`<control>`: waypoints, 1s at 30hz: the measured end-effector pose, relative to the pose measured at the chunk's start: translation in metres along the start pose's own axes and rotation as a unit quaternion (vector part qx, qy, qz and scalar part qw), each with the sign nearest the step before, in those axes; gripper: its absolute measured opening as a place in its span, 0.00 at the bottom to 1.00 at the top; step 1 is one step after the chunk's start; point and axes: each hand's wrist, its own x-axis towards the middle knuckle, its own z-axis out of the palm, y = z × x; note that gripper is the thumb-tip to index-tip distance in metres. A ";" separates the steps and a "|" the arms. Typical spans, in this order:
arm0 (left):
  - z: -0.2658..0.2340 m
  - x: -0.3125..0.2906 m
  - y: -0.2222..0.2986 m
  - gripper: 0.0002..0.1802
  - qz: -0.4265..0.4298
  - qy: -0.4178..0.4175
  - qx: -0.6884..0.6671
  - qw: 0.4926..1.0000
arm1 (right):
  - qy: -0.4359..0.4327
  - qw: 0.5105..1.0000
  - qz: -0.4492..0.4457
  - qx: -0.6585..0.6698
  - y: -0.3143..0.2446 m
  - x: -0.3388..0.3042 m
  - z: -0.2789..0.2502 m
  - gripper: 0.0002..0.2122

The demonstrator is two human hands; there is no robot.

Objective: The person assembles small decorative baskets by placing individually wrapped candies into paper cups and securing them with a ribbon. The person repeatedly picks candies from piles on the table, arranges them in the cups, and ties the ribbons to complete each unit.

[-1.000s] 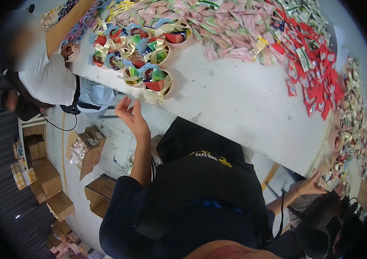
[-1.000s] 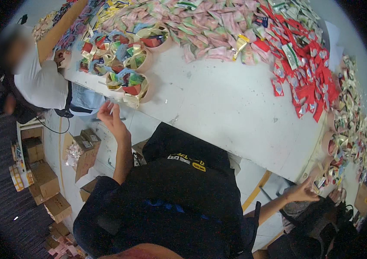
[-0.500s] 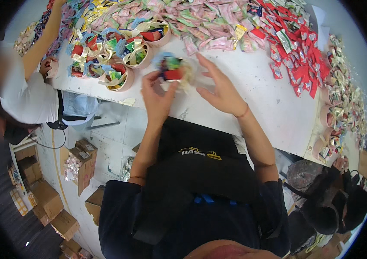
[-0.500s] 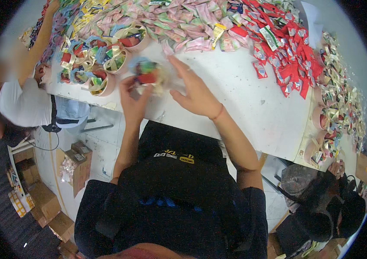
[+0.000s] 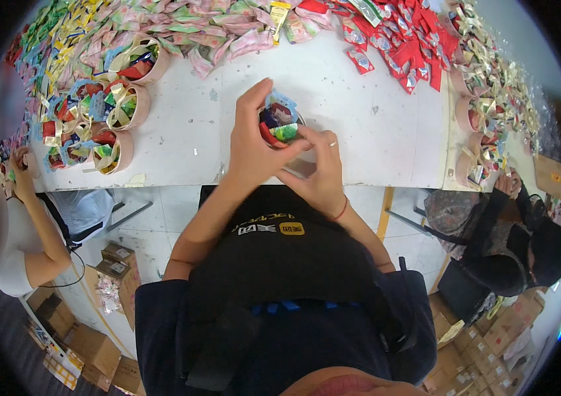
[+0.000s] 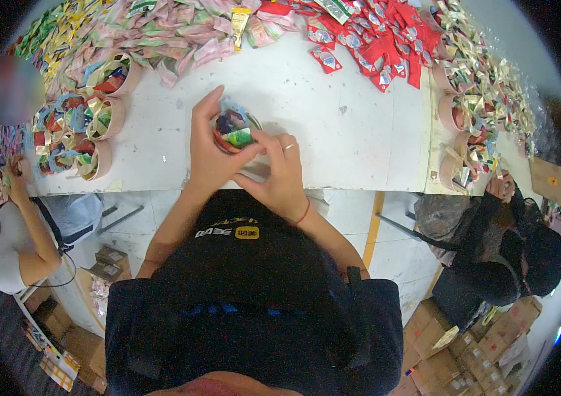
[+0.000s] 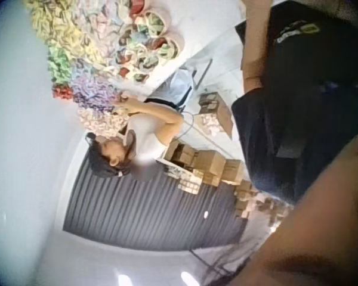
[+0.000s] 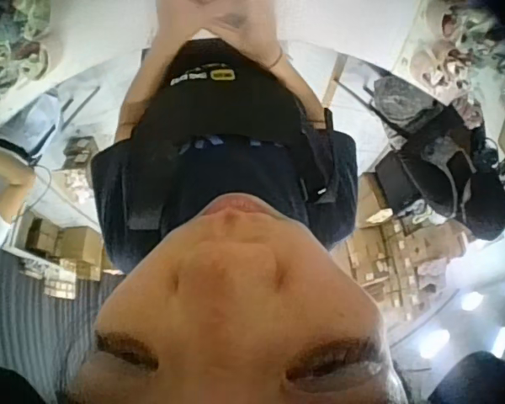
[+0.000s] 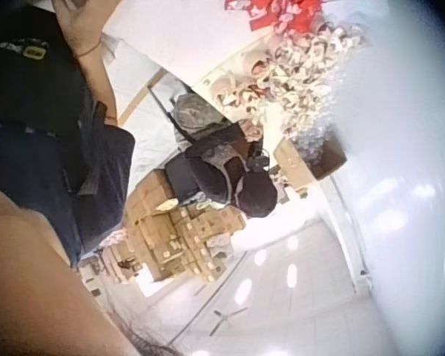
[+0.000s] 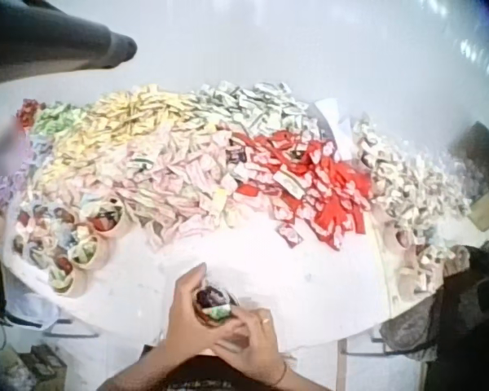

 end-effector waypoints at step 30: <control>-0.019 -0.019 0.023 0.33 -0.051 0.013 0.004 0.999 | 0.022 0.996 0.072 -0.039 0.102 0.116 -0.086 0.19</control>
